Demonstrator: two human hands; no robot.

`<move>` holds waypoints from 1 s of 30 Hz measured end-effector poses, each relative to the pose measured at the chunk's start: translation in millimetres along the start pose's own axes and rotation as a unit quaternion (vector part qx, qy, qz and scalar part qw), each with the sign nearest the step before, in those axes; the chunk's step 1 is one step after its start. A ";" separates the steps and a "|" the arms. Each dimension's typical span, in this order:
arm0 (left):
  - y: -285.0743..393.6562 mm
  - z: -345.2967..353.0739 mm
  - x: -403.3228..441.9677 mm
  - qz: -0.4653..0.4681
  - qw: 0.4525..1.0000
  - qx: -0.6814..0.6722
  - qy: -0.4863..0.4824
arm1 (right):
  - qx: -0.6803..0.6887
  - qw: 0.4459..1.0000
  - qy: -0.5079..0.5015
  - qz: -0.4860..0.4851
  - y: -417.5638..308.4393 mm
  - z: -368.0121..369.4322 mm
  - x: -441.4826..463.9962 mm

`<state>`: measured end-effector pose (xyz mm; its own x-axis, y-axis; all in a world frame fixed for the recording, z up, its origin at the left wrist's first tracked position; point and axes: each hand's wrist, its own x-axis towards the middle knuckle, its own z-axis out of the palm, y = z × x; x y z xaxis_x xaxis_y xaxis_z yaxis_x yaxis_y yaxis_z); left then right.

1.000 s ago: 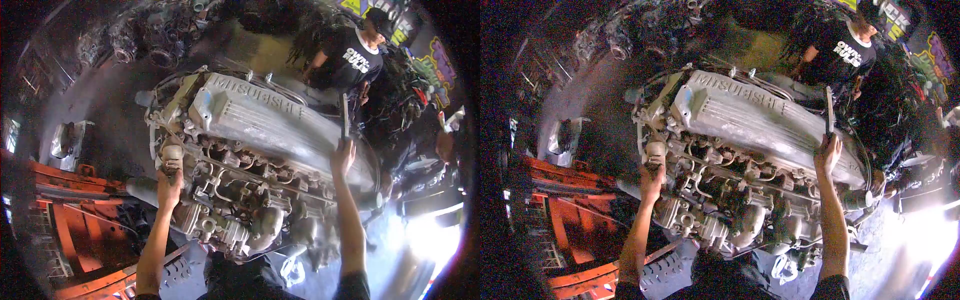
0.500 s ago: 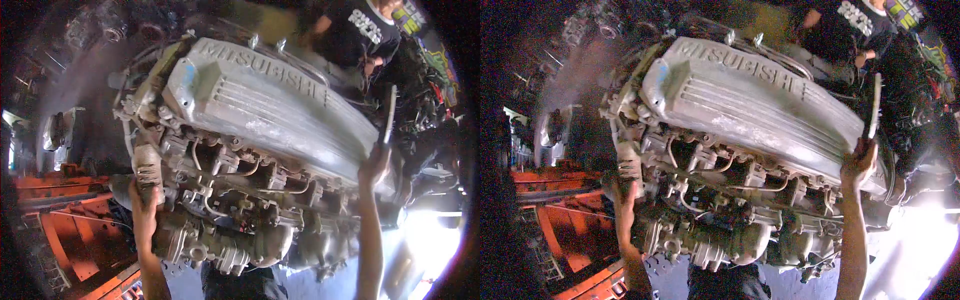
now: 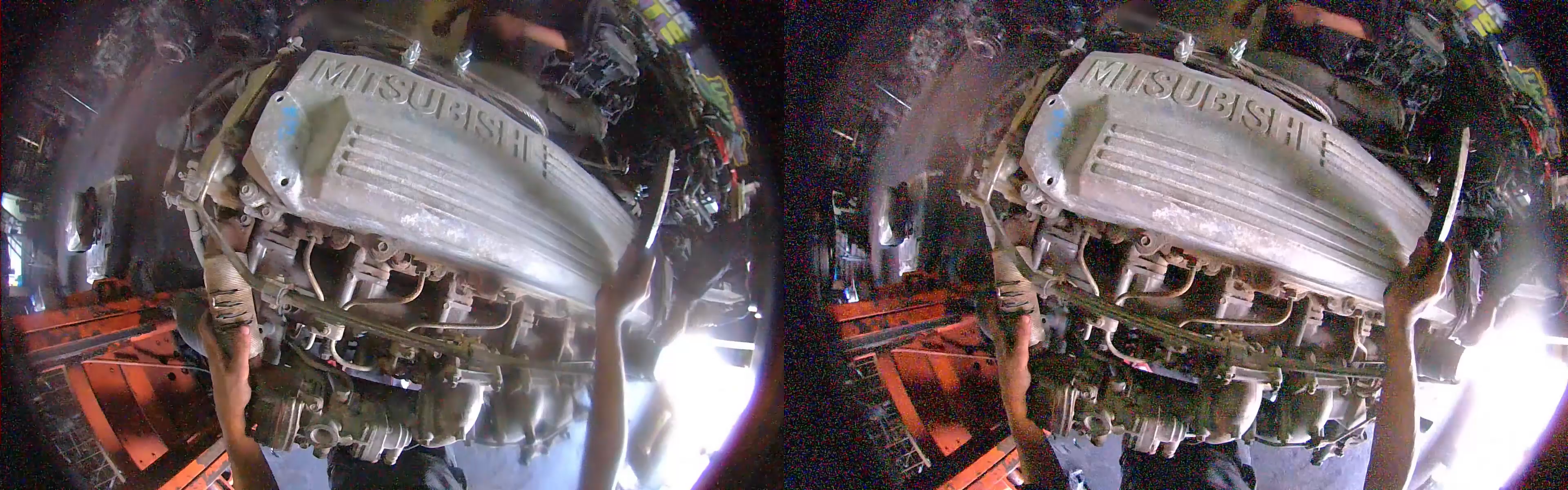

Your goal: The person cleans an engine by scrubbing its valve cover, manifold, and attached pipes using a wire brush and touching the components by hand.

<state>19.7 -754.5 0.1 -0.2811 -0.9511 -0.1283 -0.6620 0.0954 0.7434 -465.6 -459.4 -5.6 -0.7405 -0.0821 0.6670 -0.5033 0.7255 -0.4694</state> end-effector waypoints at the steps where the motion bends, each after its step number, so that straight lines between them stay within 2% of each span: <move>1: -1.1 1.6 0.0 -0.006 1.000 -0.010 0.006 | -0.013 1.000 -0.010 0.006 2.4 0.0 -0.6; 3: -12.5 3.2 -0.3 -0.013 1.000 -0.018 0.012 | 0.066 0.998 0.017 0.003 7.0 5.4 -2.0; 4: -23.8 4.0 5.4 0.032 0.999 -0.003 0.001 | 0.061 0.998 -0.002 0.029 -2.8 0.8 -1.5; 5: -31.8 4.1 8.5 0.058 0.998 -0.001 0.000 | -0.011 1.000 -0.025 -0.002 -6.3 -3.6 -0.4; 6: -26.7 4.9 9.2 0.061 0.998 -0.008 -0.003 | -0.018 0.999 -0.012 -0.031 -10.0 -5.5 1.2; 7: -21.2 4.1 10.7 0.062 0.998 -0.019 -0.002 | -0.021 0.998 0.005 -0.060 -13.8 -3.9 2.5; 10: -12.8 2.7 9.8 0.064 0.996 -0.063 -0.006 | 0.026 0.998 -0.001 -0.060 -15.6 -4.7 1.5; 13: -21.8 9.1 16.3 0.118 0.989 -0.091 0.015 | 0.024 0.996 -0.017 -0.090 -9.8 -1.2 2.9; 14: -14.9 3.7 10.8 0.085 0.992 -0.091 0.002 | 0.057 0.995 -0.033 -0.079 -22.9 -11.6 2.1; 15: -17.2 5.5 10.7 0.080 0.993 -0.085 0.012 | 0.075 0.990 0.000 -0.121 -19.8 -6.6 2.5; 16: -19.3 7.3 10.8 0.075 0.994 -0.079 0.022 | 0.096 0.989 -0.013 -0.111 -20.9 -5.7 1.8; 17: -32.2 14.1 16.1 0.093 0.992 -0.066 0.053 | 0.116 0.988 -0.028 -0.101 -23.4 -10.7 0.2; 20: -52.8 14.6 23.5 0.109 0.993 -0.040 0.037 | 0.133 0.979 0.019 -0.155 -54.3 -37.3 -18.0; 21: -20.5 6.1 5.7 0.067 0.992 -0.099 0.042 | 0.147 0.984 0.003 -0.099 -74.4 -58.3 -30.6; 23: -26.0 7.5 6.1 0.070 0.990 -0.118 0.033 | 0.192 0.979 -0.062 0.001 -94.1 -100.2 -65.2; 25: -35.8 9.3 10.3 0.054 0.996 -0.046 0.053 | 0.374 0.912 -0.105 0.137 -89.9 -123.2 -121.5; 27: -64.0 20.5 30.7 0.086 0.994 -0.012 0.060 | 0.344 0.925 -0.112 0.114 -89.1 -172.9 -224.8; 29: -54.3 15.1 41.8 0.134 0.989 -0.004 0.058 | 0.287 0.952 -0.090 0.060 -101.7 -203.9 -269.2; 30: -36.7 2.9 30.8 0.095 0.995 0.040 0.012 | 0.337 0.911 -0.194 0.137 -106.3 -218.3 -275.6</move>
<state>33.3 -786.4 -33.0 -0.3902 -0.9204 0.0253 -0.6516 0.2955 0.6987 -110.8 -364.7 -13.2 -0.9156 -0.2904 0.2783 -0.3382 0.1815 -0.9234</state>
